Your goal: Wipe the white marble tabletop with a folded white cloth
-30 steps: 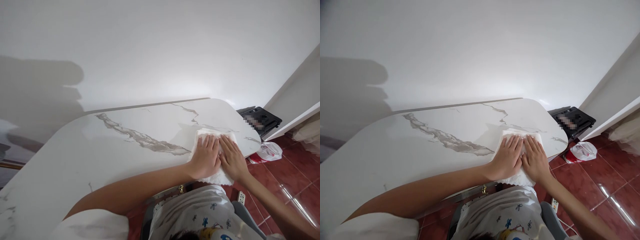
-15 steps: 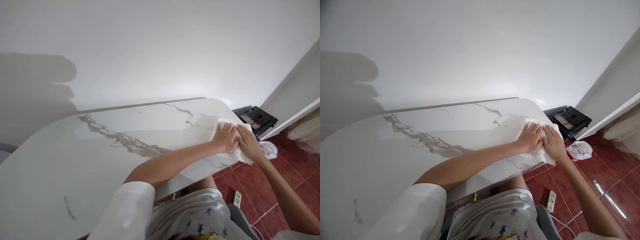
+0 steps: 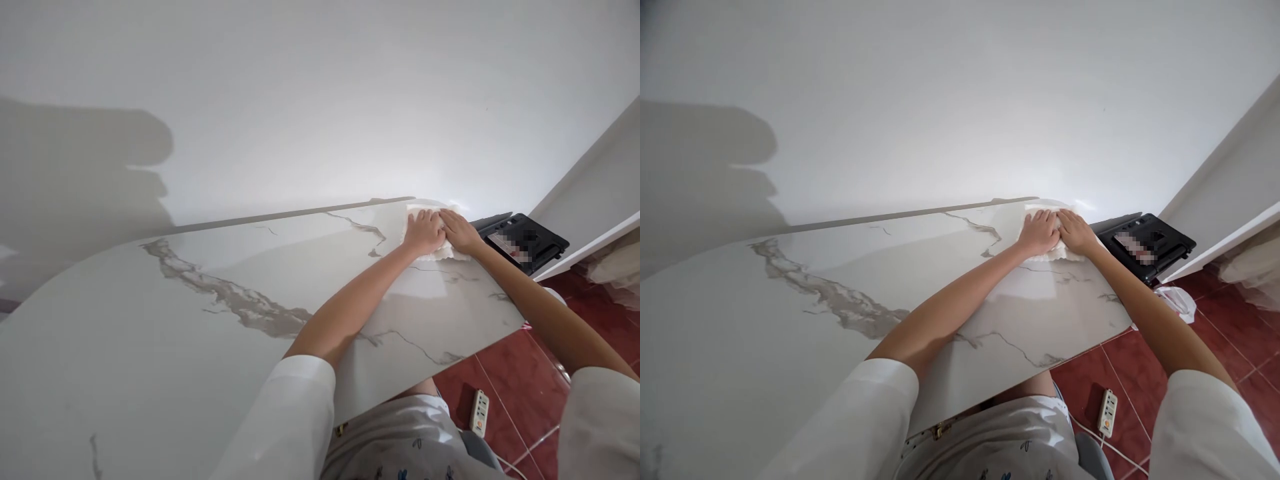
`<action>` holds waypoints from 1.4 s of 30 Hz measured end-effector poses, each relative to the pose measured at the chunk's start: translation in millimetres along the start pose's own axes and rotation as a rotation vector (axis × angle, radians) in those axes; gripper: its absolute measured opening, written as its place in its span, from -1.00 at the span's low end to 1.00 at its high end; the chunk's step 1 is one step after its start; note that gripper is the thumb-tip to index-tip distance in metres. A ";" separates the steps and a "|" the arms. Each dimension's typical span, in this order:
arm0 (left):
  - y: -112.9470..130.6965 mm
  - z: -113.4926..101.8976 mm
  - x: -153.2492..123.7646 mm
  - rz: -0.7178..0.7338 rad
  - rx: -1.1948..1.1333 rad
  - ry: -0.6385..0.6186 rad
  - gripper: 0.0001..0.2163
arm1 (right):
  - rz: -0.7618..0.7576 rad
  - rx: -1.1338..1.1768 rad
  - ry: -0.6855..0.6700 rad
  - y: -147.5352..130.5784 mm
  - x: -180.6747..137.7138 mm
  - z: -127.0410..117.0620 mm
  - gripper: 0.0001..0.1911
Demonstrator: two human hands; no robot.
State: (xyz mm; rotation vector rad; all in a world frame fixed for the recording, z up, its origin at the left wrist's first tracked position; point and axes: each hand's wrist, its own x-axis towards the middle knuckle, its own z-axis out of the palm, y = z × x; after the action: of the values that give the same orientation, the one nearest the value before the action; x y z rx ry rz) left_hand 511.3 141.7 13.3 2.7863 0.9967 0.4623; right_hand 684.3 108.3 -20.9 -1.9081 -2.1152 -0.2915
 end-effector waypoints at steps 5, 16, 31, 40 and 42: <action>-33.8 -2.0 23.1 -0.068 0.017 0.040 -0.57 | 0.034 0.041 -0.060 -8.8 53.3 10.2 -0.42; -63.7 -3.1 46.7 -0.132 0.064 0.039 -0.56 | 0.023 0.131 -0.076 -14.2 98.9 16.9 -0.44; 36.0 8.0 -27.4 -0.041 0.089 0.071 -0.49 | -0.120 0.049 -0.002 6.9 -37.4 -13.1 -0.35; 81.9 0.7 -98.9 0.055 0.044 0.034 -0.46 | -0.077 -0.007 0.001 -40.1 -128.6 -51.8 -0.38; 86.4 -1.7 -113.3 0.086 0.040 0.027 -0.46 | -0.059 -0.012 0.003 -51.3 -142.4 -56.9 -0.39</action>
State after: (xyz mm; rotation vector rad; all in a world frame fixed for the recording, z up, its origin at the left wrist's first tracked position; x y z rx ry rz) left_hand 479.0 3.0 8.7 2.8753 0.9038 0.4973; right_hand 650.1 -49.6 -13.3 -1.8533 -2.1751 -0.3199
